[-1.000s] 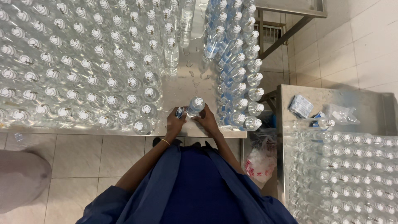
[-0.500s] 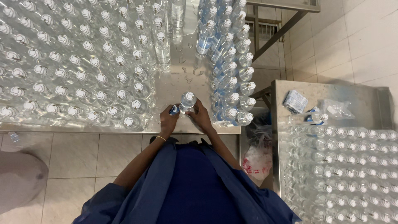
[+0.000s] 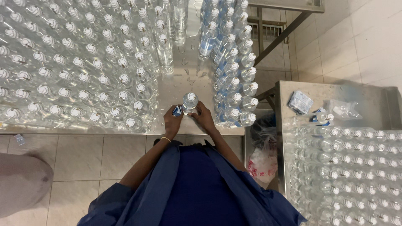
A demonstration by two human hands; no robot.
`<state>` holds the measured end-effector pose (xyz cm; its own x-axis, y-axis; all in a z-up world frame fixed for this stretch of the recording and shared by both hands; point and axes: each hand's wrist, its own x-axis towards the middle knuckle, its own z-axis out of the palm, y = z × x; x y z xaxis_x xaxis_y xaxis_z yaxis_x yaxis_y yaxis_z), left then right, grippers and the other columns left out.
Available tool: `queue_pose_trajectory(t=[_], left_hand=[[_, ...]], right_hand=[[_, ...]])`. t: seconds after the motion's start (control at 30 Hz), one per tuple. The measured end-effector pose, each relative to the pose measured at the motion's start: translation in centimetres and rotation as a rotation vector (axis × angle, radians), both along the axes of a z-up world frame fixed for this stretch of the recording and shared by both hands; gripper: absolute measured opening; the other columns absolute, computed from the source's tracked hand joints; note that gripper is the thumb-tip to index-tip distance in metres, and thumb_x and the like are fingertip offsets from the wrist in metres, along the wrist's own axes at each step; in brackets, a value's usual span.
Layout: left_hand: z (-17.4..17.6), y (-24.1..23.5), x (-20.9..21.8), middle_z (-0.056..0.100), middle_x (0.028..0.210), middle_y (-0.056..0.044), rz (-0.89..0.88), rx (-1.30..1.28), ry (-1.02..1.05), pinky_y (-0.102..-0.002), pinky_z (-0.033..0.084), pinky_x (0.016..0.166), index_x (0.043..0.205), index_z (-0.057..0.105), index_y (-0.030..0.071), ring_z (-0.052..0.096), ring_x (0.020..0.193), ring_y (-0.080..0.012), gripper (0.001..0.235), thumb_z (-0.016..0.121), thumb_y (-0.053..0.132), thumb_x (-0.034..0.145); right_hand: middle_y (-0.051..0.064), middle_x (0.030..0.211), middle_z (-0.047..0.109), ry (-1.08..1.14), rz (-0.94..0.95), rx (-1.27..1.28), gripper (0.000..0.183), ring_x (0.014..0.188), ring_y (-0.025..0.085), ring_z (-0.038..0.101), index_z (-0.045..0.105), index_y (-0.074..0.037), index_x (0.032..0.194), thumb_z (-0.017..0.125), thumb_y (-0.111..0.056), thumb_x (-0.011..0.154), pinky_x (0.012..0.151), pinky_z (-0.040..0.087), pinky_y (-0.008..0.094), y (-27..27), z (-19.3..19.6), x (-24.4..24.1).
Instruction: The person repeatedly picks up clear plastic bottles from a metal table, applies a small rectangular label to each bottle, and places the labeled bottles back into a grid arrangement. The task is performed continuously by hand without any visible tools.
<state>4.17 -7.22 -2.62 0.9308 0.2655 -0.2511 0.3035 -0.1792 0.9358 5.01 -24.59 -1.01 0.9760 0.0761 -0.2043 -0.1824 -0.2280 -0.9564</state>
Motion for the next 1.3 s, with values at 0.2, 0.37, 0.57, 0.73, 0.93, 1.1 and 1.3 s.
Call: queue_pose_trajectory(t=[0.2, 0.37, 0.57, 0.73, 0.93, 1.1, 1.3], left_hand=[[0.2, 0.1, 0.2, 0.079, 0.099, -0.01, 0.023, -0.065, 0.021, -0.036, 0.059, 0.083, 0.12, 0.083, 0.016, 0.07, 0.092, -0.0144, 0.027, 0.084, 0.015, 0.093], [0.7, 1.0, -0.8, 0.078, 0.089, -0.013, 0.013, -0.127, 0.141, -0.037, 0.059, 0.071, 0.122, 0.082, 0.015, 0.075, 0.075, -0.0207, 0.023, 0.078, 0.021, 0.099], [2.0, 2.6, -1.6, 0.076, 0.08, -0.015, -0.043, -0.189, 0.171, -0.032, 0.063, 0.065, 0.129, 0.081, 0.012, 0.077, 0.071, -0.0203, 0.031, 0.076, 0.021, 0.1], [2.2, 3.8, -1.9, 0.076, 0.072, -0.012, -0.124, -0.22, 0.17, -0.031, 0.061, 0.06, 0.131, 0.082, 0.017, 0.074, 0.065, -0.0169, 0.029, 0.075, 0.023, 0.103], [2.9, 4.9, -4.1, 0.079, 0.083, -0.018, -0.192, -0.286, 0.218, -0.033, 0.063, 0.061, 0.131, 0.081, 0.011, 0.074, 0.067, -0.018, 0.03, 0.076, 0.021, 0.103], [1.7, 6.7, -4.4, 0.081, 0.1, -0.022, -0.238, -0.301, 0.2, -0.037, 0.066, 0.063, 0.129, 0.081, 0.008, 0.079, 0.072, -0.024, 0.033, 0.08, 0.023, 0.099], [3.9, 7.7, -4.0, 0.075, 0.072, -0.011, -0.286, -0.193, 0.219, -0.035, 0.06, 0.062, 0.115, 0.085, 0.013, 0.074, 0.061, -0.0203, 0.023, 0.081, 0.025, 0.096]], right_hand=[[0.031, 0.167, 0.048, -0.146, 0.039, -0.14, 0.106, 0.156, 0.051, 0.043, 0.045, 0.002, 0.164, 0.098, -0.033, 0.079, 0.133, 0.033, 0.061, 0.5, 4.2, -0.8], [0.026, 0.155, 0.054, -0.834, -0.066, -0.43, 0.11, 0.142, 0.043, 0.054, 0.035, 0.004, 0.167, 0.068, -0.07, 0.094, 0.121, 0.043, 0.057, 2.1, 6.0, -0.7], [0.025, 0.145, 0.06, -0.747, -0.044, -0.588, 0.076, 0.134, 0.044, 0.055, 0.045, -0.001, 0.164, 0.068, -0.045, 0.107, 0.117, 0.045, 0.058, 1.8, 6.4, 2.2], [0.027, 0.148, 0.056, -0.692, -0.126, -0.715, 0.079, 0.135, 0.047, 0.053, 0.046, -0.001, 0.162, 0.059, -0.053, 0.105, 0.122, 0.037, 0.06, 0.2, 5.9, 8.9], [0.024, 0.155, 0.044, -0.546, -0.292, -0.709, 0.084, 0.148, 0.048, 0.046, 0.038, -0.008, 0.166, 0.086, -0.007, 0.096, 0.124, 0.045, 0.06, -0.9, 6.7, 16.6], [0.018, 0.152, 0.048, -0.515, -0.416, -0.899, 0.09, 0.148, 0.039, 0.047, 0.038, -0.008, 0.165, 0.092, -0.002, 0.093, 0.123, 0.046, 0.054, -0.5, 6.7, 21.6], [0.024, 0.152, 0.048, -0.545, -0.501, -0.986, 0.092, 0.145, 0.044, 0.05, 0.035, -0.005, 0.167, 0.09, 0.001, 0.094, 0.116, 0.054, 0.054, 1.4, 7.3, 21.9]])
